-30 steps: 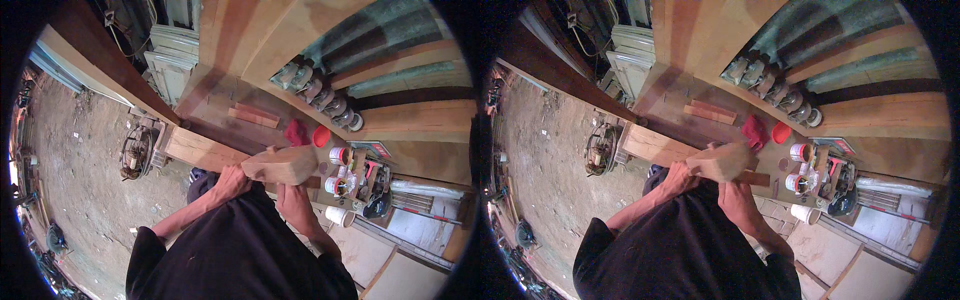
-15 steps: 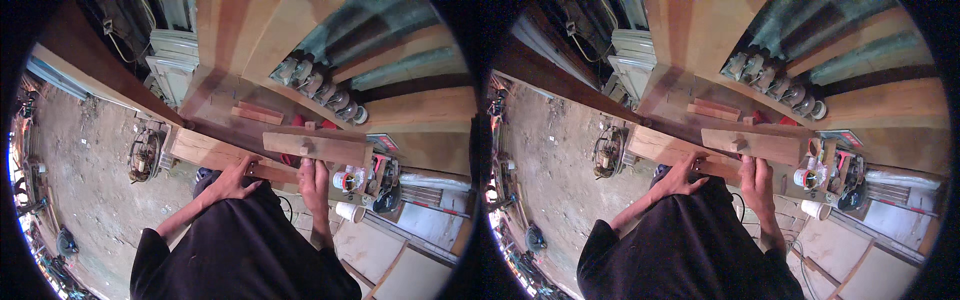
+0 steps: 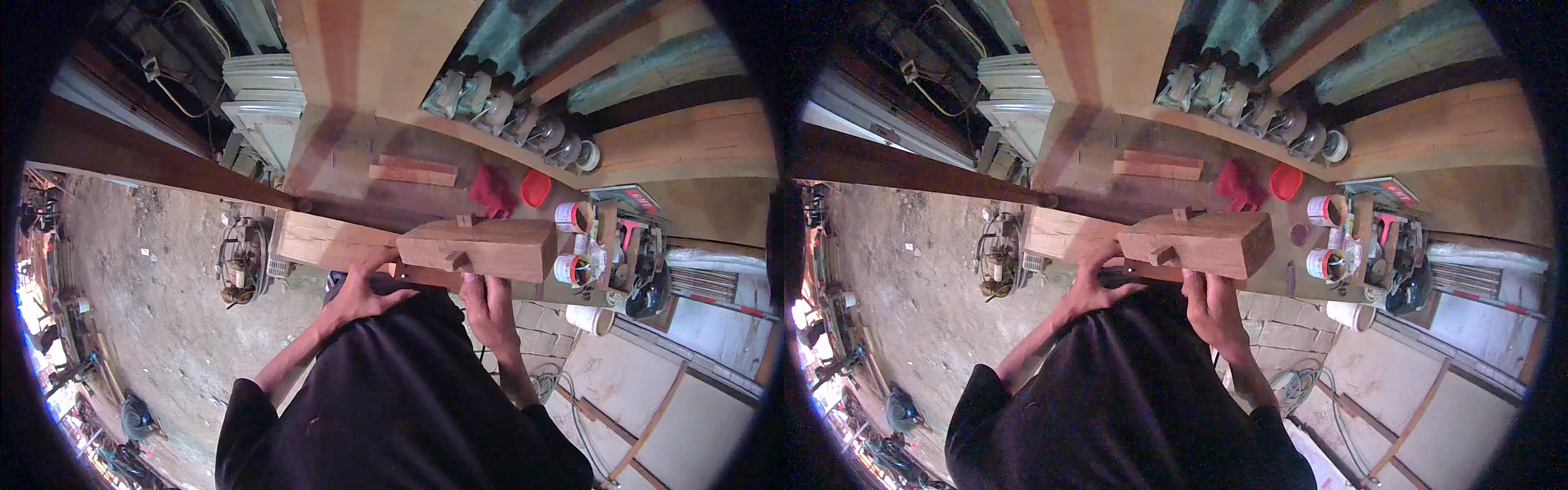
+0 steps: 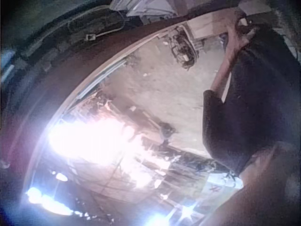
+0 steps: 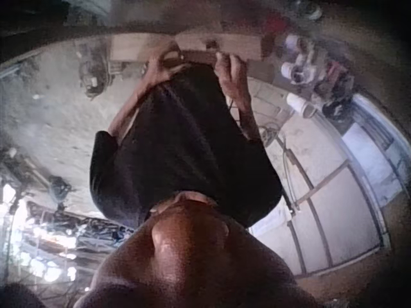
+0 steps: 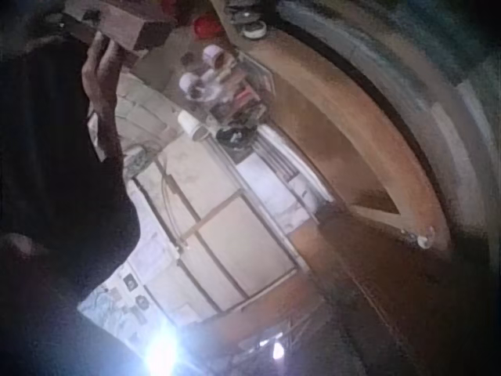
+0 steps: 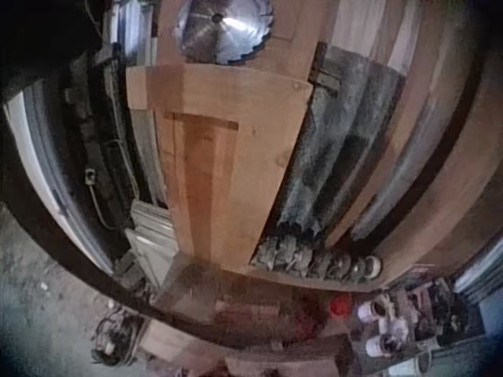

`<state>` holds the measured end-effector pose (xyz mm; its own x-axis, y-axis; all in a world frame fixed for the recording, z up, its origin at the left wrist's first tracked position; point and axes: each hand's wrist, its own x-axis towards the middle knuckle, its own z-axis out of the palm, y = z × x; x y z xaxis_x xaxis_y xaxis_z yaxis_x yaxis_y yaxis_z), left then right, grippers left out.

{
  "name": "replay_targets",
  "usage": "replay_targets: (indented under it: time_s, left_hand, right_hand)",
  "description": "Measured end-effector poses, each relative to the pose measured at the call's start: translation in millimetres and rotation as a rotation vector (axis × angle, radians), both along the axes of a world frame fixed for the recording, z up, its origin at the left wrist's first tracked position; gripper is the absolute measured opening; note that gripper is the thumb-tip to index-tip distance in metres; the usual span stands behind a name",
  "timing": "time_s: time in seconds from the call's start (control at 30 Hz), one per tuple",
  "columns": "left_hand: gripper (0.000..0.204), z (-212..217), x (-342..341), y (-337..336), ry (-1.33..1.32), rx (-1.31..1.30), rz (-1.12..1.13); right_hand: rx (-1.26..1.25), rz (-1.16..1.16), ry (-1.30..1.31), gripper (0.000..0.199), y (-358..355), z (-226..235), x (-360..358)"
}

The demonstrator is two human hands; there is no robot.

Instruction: The person fits wooden pieces together by hand, aligning small pre-cut slats into a larger wooden frame and tapping them into place.

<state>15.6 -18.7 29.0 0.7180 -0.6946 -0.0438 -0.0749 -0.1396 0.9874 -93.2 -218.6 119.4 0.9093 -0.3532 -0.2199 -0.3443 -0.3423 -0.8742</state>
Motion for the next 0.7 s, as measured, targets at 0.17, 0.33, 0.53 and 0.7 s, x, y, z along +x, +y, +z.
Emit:
replay_targets:
  time_s: [0.17,0.33,0.53,0.7]
  left_hand:
    - [0.053,-22,9,-8,0.064,-0.010,-0.093]
    - [0.038,-8,6,-9,-0.083,-0.059,0.114]
    - [0.054,-23,-19,-17,-0.137,-0.059,0.273]
    - [0.066,-9,-15,-11,-0.192,0.059,0.066]
  right_hand:
    - [0.017,-0.090,-0.011,0.026,0,-12,-7]
    - [0.151,-0.198,-0.001,0.021,1,-14,-7]
    - [0.238,-0.313,-0.142,0.022,8,-16,-20]
    - [0.252,-0.403,-0.083,0.025,12,-14,-35]
